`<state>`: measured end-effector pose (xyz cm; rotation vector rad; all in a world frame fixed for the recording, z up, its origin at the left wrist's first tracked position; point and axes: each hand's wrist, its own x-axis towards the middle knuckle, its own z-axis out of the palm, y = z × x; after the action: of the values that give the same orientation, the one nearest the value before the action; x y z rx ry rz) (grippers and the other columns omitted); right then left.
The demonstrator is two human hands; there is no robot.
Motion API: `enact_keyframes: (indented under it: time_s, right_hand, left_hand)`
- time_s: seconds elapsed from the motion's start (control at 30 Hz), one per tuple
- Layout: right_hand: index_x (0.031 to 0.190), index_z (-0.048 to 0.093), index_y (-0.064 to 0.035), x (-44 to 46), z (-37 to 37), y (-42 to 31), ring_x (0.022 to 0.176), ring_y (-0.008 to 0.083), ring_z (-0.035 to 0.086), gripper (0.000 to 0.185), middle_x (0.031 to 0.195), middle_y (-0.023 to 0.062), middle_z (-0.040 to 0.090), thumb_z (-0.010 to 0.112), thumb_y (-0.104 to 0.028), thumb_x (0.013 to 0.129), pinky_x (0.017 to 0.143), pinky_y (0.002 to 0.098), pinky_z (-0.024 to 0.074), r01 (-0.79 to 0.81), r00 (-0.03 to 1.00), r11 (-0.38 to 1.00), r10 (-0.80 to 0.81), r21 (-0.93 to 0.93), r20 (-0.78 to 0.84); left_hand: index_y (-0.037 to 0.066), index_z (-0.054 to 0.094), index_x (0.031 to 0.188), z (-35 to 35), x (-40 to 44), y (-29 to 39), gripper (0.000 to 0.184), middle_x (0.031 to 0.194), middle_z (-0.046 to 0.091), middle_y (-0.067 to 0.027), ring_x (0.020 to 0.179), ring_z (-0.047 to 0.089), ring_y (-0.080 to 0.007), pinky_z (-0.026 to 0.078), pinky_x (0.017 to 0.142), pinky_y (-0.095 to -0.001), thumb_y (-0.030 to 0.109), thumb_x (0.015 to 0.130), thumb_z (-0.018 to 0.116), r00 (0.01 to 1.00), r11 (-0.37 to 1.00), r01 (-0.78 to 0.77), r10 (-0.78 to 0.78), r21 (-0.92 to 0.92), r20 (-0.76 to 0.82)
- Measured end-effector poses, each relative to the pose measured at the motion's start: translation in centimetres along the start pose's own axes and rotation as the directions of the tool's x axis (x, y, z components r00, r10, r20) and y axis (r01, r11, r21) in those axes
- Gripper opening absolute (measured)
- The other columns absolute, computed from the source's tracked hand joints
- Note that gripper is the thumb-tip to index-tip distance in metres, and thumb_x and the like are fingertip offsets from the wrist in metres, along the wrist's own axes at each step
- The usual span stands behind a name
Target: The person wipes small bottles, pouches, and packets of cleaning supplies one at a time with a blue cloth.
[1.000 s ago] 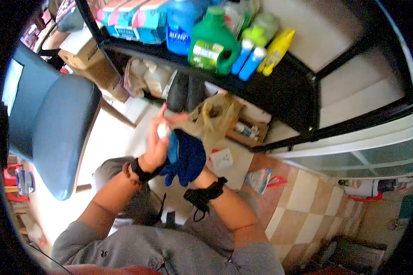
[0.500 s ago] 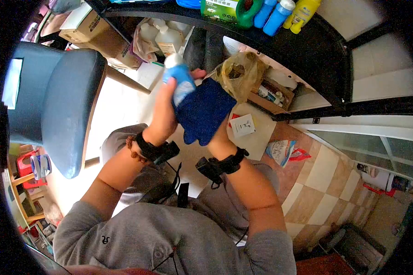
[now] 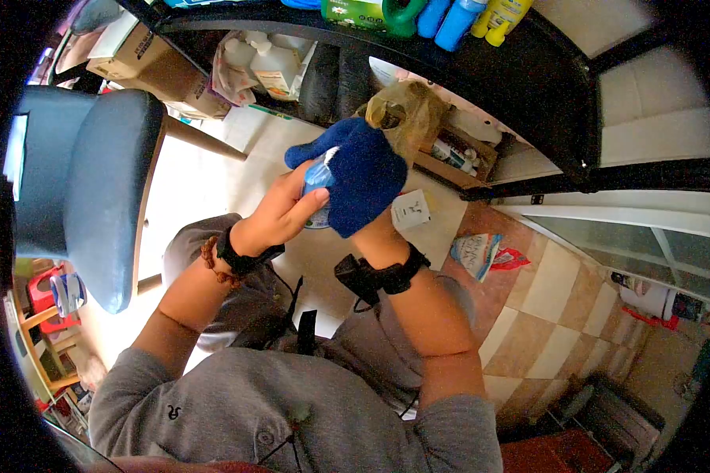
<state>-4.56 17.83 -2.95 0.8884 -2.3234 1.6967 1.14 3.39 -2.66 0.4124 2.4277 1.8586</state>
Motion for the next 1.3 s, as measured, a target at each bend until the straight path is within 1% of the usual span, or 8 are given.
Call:
enact_keyframes:
  time_s: [0.2, 0.3, 0.37, 0.43, 0.63, 0.77, 0.97, 1.3]
  right_hand:
    - [0.101, 0.060, -0.0069, -1.2, -2.0, 3.8, 0.088, 0.0244, 0.059, 0.020, 0.098, 0.0063, 0.062, 0.055, -0.021, 0.087, 0.077, 0.0377, 0.0465, -0.334, 0.943, 0.922, 0.328, 0.198, 0.063]
    - [0.109, 0.059, -0.0058, -0.4, 0.1, 2.7, 0.090, 0.0265, 0.058, 0.026, 0.101, 0.0131, 0.061, 0.054, -0.020, 0.089, 0.082, 0.0363, 0.0448, -0.257, 0.961, 0.749, 0.263, 0.611, 0.082]
    - [0.112, 0.057, -0.0052, 1.2, -0.8, -2.8, 0.090, 0.0297, 0.058, 0.027, 0.101, 0.0170, 0.060, 0.051, -0.021, 0.090, 0.086, 0.0373, 0.0432, -0.070, 0.974, 0.992, 0.090, -0.101, 0.207]
    - [0.113, 0.055, -0.0056, -1.4, 4.0, 0.8, 0.090, 0.0311, 0.057, 0.028, 0.103, 0.0168, 0.059, 0.051, -0.020, 0.089, 0.084, 0.0387, 0.0437, -0.170, 0.984, 0.982, 0.165, 0.083, 0.068]
    - [0.102, 0.055, -0.0043, -1.1, 3.0, 0.4, 0.086, 0.0349, 0.056, 0.043, 0.094, 0.0158, 0.055, 0.067, -0.031, 0.071, 0.072, 0.0427, 0.0450, 0.050, 0.994, 0.998, -0.045, -0.043, 0.100]
    - [0.083, 0.061, -0.0033, 1.3, -0.1, -0.7, 0.081, 0.0344, 0.057, 0.032, 0.080, 0.0154, 0.057, 0.067, -0.030, 0.067, 0.066, 0.0418, 0.0455, 0.274, 0.922, 0.921, -0.170, -0.277, 0.348]
    - [0.068, 0.067, -0.0017, -0.4, 1.0, -0.4, 0.064, 0.0321, 0.065, 0.014, 0.070, 0.0164, 0.065, 0.061, -0.012, 0.074, 0.060, 0.0417, 0.0526, 0.052, 0.939, 0.706, 0.206, -0.706, 0.274]
    - [0.096, 0.065, 0.0002, 3.0, -4.3, -2.5, 0.091, 0.0318, 0.057, 0.022, 0.093, 0.0150, 0.061, 0.064, -0.008, 0.075, 0.079, 0.0410, 0.0470, 0.039, 0.974, 0.824, 0.094, -0.565, 0.206]
  left_hand:
    - [0.001, 0.042, 0.132, 0.3, 0.0, 1.7, 0.043, 0.104, 0.060, -0.0047, 0.090, 0.057, -0.0119, 0.045, 0.085, -0.0255, 0.028, 0.099, 0.044, 0.978, 0.701, 0.203, -0.116, -0.683, 0.172]
    - [0.000, 0.043, 0.129, 0.6, -0.1, 0.1, 0.042, 0.110, 0.055, -0.0067, 0.098, 0.052, -0.0135, 0.042, 0.090, -0.0269, 0.028, 0.099, 0.042, 0.966, 0.786, 0.075, -0.210, -0.614, -0.151]
    - [-0.002, 0.046, 0.124, 0.0, 0.7, -1.3, 0.039, 0.118, 0.046, -0.0105, 0.112, 0.043, -0.0199, 0.033, 0.098, -0.0334, 0.026, 0.097, 0.045, 0.918, 0.989, -0.097, 0.044, -0.116, -0.393]
    - [-0.003, 0.048, 0.121, -1.3, 0.9, -0.8, 0.038, 0.120, 0.043, -0.0124, 0.116, 0.039, -0.0238, 0.029, 0.101, -0.0362, 0.025, 0.095, 0.047, 0.892, 0.924, -0.127, 0.266, 0.361, -0.367]
    - [-0.001, 0.044, 0.130, 0.0, 1.1, -0.8, 0.052, 0.122, 0.047, -0.0115, 0.113, 0.045, -0.0204, 0.032, 0.098, -0.0314, 0.039, 0.097, 0.040, 0.924, 0.944, -0.123, -0.004, -0.306, -0.383]
    - [0.003, 0.045, 0.130, -1.8, 2.5, 1.7, 0.062, 0.108, 0.057, -0.0073, 0.101, 0.053, -0.0120, 0.041, 0.092, -0.0287, 0.053, 0.096, 0.033, 0.868, 0.471, -0.143, -0.363, -0.870, -0.339]
    - [0.005, 0.049, 0.125, -2.1, 1.1, -3.3, 0.055, 0.119, 0.060, -0.0098, 0.106, 0.059, -0.0180, 0.047, 0.091, -0.0326, 0.050, 0.095, 0.039, 0.887, 0.419, 0.386, -0.412, -0.822, 0.207]
    - [0.007, 0.058, 0.108, -0.9, 2.3, -1.6, 0.048, 0.092, 0.064, -0.0045, 0.079, 0.063, -0.0142, 0.051, 0.076, -0.0282, 0.050, 0.095, 0.042, 0.854, 0.377, 0.129, -0.513, -0.917, -0.091]
